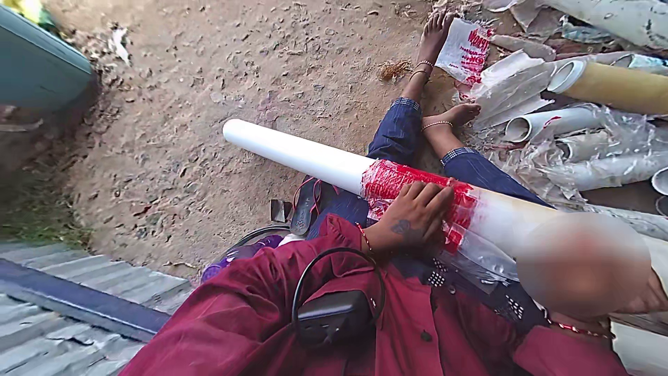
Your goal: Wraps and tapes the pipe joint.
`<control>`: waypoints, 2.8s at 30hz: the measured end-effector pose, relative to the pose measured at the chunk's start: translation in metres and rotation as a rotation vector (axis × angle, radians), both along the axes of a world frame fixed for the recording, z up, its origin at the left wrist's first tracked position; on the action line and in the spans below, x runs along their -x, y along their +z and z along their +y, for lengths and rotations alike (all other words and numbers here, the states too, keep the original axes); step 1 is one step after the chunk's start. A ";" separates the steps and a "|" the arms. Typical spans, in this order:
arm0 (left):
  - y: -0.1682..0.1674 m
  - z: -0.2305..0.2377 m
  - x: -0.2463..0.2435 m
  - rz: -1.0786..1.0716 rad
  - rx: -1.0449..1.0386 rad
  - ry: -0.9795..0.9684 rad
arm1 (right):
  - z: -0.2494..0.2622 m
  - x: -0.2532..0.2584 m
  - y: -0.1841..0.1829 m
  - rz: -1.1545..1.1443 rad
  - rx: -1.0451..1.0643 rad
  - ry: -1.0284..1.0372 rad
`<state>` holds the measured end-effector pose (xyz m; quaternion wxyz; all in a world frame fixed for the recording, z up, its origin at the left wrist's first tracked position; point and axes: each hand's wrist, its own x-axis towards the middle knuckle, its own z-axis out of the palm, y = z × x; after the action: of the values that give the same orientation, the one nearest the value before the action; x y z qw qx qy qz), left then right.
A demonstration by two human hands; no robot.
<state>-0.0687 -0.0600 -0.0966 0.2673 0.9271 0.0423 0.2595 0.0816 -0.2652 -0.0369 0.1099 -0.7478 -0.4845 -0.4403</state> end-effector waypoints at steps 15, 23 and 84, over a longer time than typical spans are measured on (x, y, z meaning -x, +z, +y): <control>-0.018 0.023 0.031 -0.297 0.209 0.005 | 0.101 -0.023 0.014 0.718 0.455 -0.241; -0.037 0.111 0.098 0.220 -0.197 0.118 | 0.069 0.005 0.026 0.677 0.308 -0.205; -0.065 0.061 0.055 -0.372 0.221 0.180 | 0.043 -0.002 0.015 0.642 0.183 -0.368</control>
<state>-0.1235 0.0007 -0.1614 0.3459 0.8209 0.1028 0.4427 0.0833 -0.2217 -0.0218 0.1079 -0.9290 -0.3202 -0.1509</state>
